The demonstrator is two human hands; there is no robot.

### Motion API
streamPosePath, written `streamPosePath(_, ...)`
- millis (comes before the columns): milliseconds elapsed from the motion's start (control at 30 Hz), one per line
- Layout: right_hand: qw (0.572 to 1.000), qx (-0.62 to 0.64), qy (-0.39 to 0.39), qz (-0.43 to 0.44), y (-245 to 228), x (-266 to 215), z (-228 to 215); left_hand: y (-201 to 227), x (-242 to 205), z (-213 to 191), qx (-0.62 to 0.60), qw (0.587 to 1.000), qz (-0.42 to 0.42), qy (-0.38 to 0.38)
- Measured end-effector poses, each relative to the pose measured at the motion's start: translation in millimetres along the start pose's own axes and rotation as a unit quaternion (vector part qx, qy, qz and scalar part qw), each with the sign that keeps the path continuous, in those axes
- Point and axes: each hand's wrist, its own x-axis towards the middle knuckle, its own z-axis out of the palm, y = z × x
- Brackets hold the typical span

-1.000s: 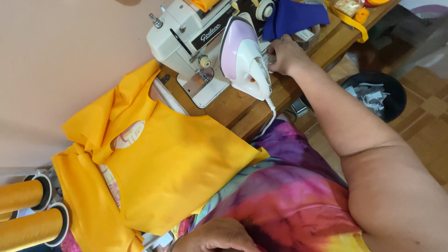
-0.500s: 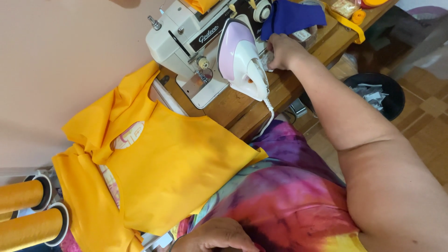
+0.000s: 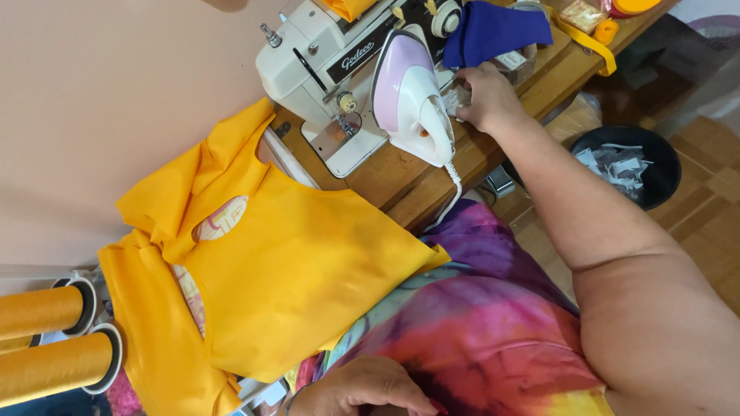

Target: A person irons a yellow garment on a small board and then folds it at a sewing workstation.

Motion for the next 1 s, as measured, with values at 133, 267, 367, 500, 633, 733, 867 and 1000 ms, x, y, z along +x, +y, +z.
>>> streamPosePath(133, 0.999, -0.029, -0.024, 0.024, -6.2, 3.0, -2.5, -3.8, -3.7, 1.9, 0.023, 1.0, -0.009, -0.011)
streamPosePath(267, 0.999, -0.025, -0.01, 0.021, 3.9, 5.5, 6.5, 0.6, 1.7, 3.9, -0.032, 0.999, 0.004, -0.025)
streamPosePath(367, 0.999, -0.003, 0.032, -0.001, 19.2, 9.0, 16.7, 2.6, -4.1, 6.5, -0.02, 1.0, -0.002, -0.011)
streamPosePath(500, 0.99, 0.038, 0.111, -0.078, 31.8, 4.3, 26.7, 7.7, -9.8, 9.8, 0.016, 0.999, -0.031, 0.024)
streamPosePath(633, 0.981, 0.029, 0.146, -0.124, 37.9, -0.2, 31.8, 4.3, -10.0, 17.8, 0.012, 0.999, -0.012, 0.051)
streamPosePath(733, 0.986, -0.034, 0.15, -0.06, 54.6, 3.8, 37.2, 3.3, -9.9, 20.6, -0.006, 0.997, 0.005, 0.072)
streamPosePath(867, 0.976, 0.137, 0.152, -0.08, 63.9, -16.6, 17.3, 15.9, -12.3, 24.1, -0.019, 0.994, 0.016, 0.103)
streamPosePath(1000, 0.899, 0.412, 0.145, -0.035, 59.1, -55.4, 0.0, 0.9, -22.6, 27.8, -0.033, 0.99, 0.014, 0.139)
